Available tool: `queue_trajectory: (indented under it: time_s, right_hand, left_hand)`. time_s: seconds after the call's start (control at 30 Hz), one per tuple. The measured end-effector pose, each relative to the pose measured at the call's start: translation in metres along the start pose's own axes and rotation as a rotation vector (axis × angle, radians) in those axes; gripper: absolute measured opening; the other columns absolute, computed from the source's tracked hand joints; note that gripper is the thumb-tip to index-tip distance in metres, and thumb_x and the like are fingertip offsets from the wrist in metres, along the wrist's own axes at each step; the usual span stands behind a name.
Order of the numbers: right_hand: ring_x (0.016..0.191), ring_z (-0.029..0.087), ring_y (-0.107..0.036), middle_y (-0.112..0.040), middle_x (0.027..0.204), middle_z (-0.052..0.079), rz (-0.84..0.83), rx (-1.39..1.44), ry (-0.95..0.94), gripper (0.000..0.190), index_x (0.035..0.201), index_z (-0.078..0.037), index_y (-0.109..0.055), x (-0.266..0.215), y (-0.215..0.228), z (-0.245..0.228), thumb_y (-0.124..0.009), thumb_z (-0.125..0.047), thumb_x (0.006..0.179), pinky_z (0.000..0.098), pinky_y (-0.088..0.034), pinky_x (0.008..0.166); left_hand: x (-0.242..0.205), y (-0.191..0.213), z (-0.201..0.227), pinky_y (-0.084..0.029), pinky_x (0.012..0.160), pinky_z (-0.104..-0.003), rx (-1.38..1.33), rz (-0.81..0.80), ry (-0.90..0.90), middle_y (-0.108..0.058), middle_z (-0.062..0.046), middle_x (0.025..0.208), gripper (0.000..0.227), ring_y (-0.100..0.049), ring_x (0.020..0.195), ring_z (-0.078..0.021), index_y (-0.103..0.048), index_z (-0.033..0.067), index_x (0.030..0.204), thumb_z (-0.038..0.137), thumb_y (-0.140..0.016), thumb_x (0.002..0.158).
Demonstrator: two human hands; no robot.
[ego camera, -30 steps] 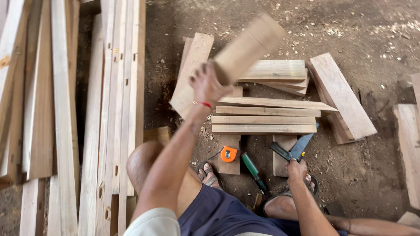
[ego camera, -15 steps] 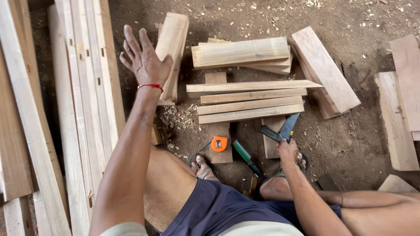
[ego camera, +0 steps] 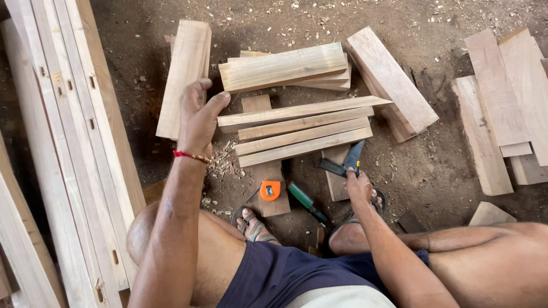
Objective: The person marks lines on several pieces of wood using a square and a pencil.
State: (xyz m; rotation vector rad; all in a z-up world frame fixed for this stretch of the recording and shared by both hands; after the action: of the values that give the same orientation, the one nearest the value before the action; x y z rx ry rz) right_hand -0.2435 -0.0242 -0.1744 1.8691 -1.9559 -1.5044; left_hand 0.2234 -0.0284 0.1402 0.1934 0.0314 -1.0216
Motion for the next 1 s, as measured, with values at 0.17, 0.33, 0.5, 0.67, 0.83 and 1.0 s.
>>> queue_trajectory:
  time_s: [0.17,0.33,0.5,0.67,0.83,1.0]
  right_hand:
    - [0.073,0.022,-0.071,-0.074,0.075,0.007,-0.051,0.02,0.002,0.054,0.114,-0.002,-0.067,-0.006,0.001,-0.011,-0.071,-0.05,0.088,0.0398,-0.054,0.076]
    - [0.063,0.021,-0.068,-0.072,0.072,0.011,-0.159,-0.046,-0.014,0.051,0.096,0.003,-0.069,-0.001,0.002,-0.021,-0.078,-0.046,0.085,0.0368,-0.053,0.066]
    - [0.055,0.016,-0.065,-0.071,0.07,0.007,-0.222,0.074,-0.054,0.042,0.095,0.001,-0.068,0.012,-0.007,-0.009,-0.081,-0.038,0.083,0.0326,-0.05,0.052]
    - [0.057,0.015,-0.066,-0.072,0.072,0.008,-0.267,0.107,-0.083,0.045,0.099,0.002,-0.069,0.016,-0.013,-0.008,-0.082,-0.038,0.082,0.0314,-0.053,0.052]
    - [0.061,0.017,-0.068,-0.073,0.073,0.009,-0.188,-0.029,-0.057,0.05,0.103,0.003,-0.067,0.003,0.001,-0.022,-0.082,-0.04,0.084,0.0317,-0.052,0.06]
    - [0.064,0.017,-0.069,-0.075,0.075,0.007,-0.196,-0.144,-0.127,0.049,0.102,-0.001,-0.068,-0.003,0.002,-0.024,-0.079,-0.046,0.086,0.0346,-0.052,0.067]
  left_hand:
    - [-0.005,0.005,0.009,-0.042,0.117,-0.043,0.134,0.082,0.024,-0.044,-0.028,0.146,0.056,-0.046,0.141,-0.0341,-0.049,-0.0052,0.135,0.015,-0.071,0.088]
    - [-0.001,-0.014,-0.007,-0.041,0.112,-0.049,0.507,0.025,0.025,-0.051,-0.019,0.142,0.043,-0.048,0.135,-0.0302,-0.059,0.005,0.126,0.021,-0.072,0.088]
    - [-0.009,-0.073,-0.049,-0.043,0.114,-0.051,0.829,-0.139,-0.277,-0.059,-0.015,0.134,0.038,-0.049,0.133,-0.0316,-0.067,0.0097,0.114,0.032,-0.076,0.085]
    - [-0.017,-0.135,-0.08,-0.034,0.115,-0.054,1.15,-0.461,-0.207,-0.038,-0.019,0.15,0.064,-0.036,0.14,-0.0358,-0.052,0.0111,0.138,0.037,-0.075,0.083]
    - [0.02,-0.155,-0.095,-0.025,0.12,-0.056,1.209,-0.556,-0.17,-0.032,-0.017,0.156,0.084,-0.027,0.147,-0.0349,-0.037,0.0088,0.149,0.035,-0.076,0.079]
    - [0.083,-0.159,-0.128,-0.024,0.124,-0.055,1.256,-0.497,0.022,-0.03,-0.016,0.161,0.098,-0.028,0.151,-0.0321,-0.026,0.0054,0.157,0.04,-0.075,0.08]
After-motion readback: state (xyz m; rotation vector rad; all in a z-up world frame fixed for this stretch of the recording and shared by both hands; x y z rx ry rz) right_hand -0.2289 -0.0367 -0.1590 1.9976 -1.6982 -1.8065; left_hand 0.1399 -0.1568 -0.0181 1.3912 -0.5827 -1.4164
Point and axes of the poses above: each hand's wrist, its own x-axis towards the middle knuckle, its own y-axis out of the back of the hand, z = x × y, the point moved 8 cm from there along x, towards the middle knuckle
